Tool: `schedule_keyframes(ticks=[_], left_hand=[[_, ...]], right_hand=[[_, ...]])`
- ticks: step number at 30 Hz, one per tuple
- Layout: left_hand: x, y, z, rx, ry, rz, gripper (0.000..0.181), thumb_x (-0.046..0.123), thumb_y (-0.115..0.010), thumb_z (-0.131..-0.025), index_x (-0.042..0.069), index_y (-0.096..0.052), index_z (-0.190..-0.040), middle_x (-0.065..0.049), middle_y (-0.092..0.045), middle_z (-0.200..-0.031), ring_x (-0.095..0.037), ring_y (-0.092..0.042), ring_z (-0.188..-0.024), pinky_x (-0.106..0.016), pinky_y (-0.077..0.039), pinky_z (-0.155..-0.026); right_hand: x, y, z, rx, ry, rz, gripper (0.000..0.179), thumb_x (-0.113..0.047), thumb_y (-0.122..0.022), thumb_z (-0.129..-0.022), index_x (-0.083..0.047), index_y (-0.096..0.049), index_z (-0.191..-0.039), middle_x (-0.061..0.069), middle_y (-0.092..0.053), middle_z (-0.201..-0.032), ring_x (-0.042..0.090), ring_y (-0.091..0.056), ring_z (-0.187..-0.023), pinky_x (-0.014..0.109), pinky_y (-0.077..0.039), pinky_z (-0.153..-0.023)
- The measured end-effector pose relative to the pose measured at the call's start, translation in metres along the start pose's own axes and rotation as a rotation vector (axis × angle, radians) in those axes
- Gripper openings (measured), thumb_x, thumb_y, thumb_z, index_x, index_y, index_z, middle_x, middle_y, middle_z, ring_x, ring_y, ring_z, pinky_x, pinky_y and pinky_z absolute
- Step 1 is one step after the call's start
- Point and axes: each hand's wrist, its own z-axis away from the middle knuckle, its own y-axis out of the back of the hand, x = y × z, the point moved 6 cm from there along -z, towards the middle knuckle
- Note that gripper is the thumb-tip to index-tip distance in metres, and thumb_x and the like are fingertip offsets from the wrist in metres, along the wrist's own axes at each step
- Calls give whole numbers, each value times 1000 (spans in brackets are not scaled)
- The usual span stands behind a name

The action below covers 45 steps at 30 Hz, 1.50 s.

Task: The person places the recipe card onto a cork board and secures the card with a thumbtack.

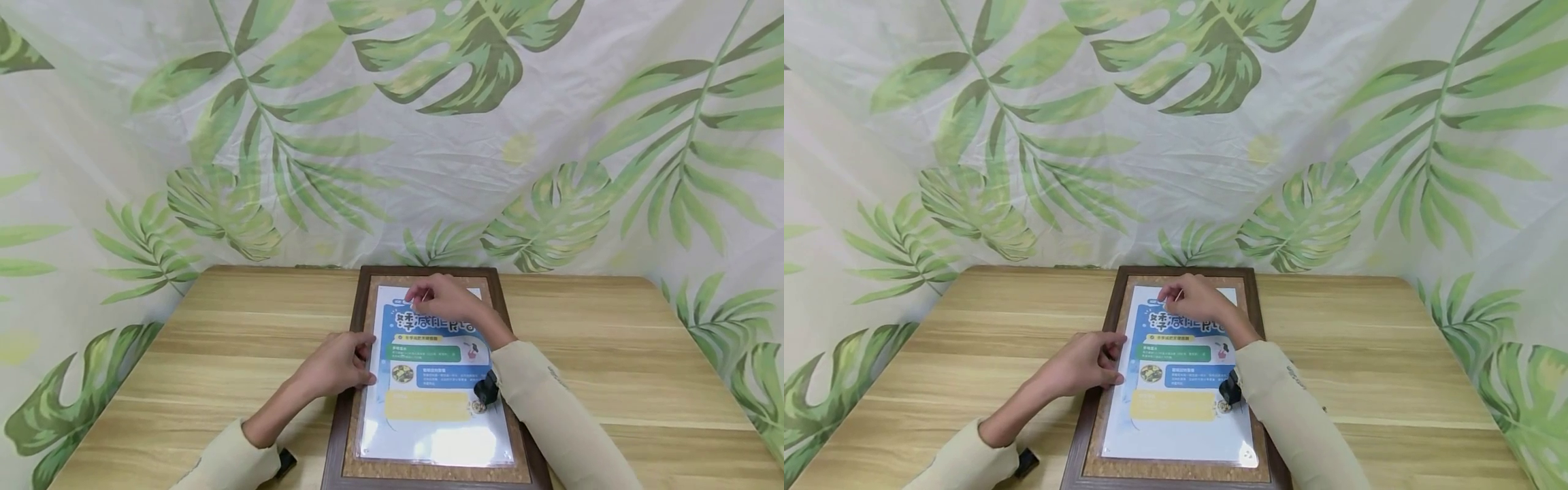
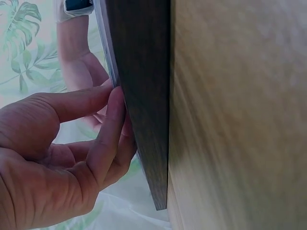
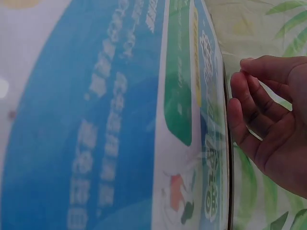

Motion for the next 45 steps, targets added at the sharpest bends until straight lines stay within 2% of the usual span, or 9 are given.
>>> schedule_keyframes(ticks=[12, 21, 28, 33, 42, 45], left_hand=[[1, -4, -1, -8, -9, 2, 66, -11, -85, -82, -12, -60, -143, -12, -63, -97, -12, -65, -73, -25, -58, -57], [4, -1, -3, 8, -21, -61, 65, -9, -87, -82, -12, -62, -141, -9, -64, -97, -11, -63, -74, -25, -55, -60], [4, -2, -3, 9, -16, -67, 64, -8, -87, -81, -11, -62, -141, -9, -64, -96, -11, -62, -71, -25, -54, -60], [3, -3, -3, -2, -4, -72, 64, -7, -87, -82, -10, -63, -140, -9, -64, -97, -10, -63, -68, -25, -52, -60], [5, -3, -2, -29, -41, -96, 55, -7, -86, -83, -10, -65, -134, -9, -63, -94, -9, -61, -63, -23, -49, -59], [5, -3, -2, -29, -37, -101, 59, -7, -86, -83, -11, -64, -137, -8, -62, -94, -9, -60, -65, -23, -48, -60]], right_hand=[[5, -9, -20, 21, -1, -10, 19, -14, -69, -100, -9, -79, -115, -1, -72, -92, 14, -60, -83, 27, -49, -77], [1, -11, -29, 22, -6, -4, 18, -13, -71, -101, -9, -79, -116, 0, -71, -94, 13, -60, -84, 27, -49, -80], [1, -15, -40, 35, 2, 56, 14, -15, -72, -102, -12, -79, -114, 0, -76, -98, 12, -64, -88, 31, -53, -88], [0, -19, -48, 33, -17, 61, 13, -14, -74, -101, -11, -78, -113, 1, -77, -100, 12, -67, -90, 31, -54, -91], [-1, -23, -57, 55, -19, 94, 14, -13, -78, -98, -12, -79, -112, 1, -78, -101, 13, -71, -93, 34, -57, -95], [-3, -24, -59, 63, -11, 82, 15, -12, -77, -99, -10, -79, -114, 2, -79, -102, 14, -72, -94, 35, -58, -95]])
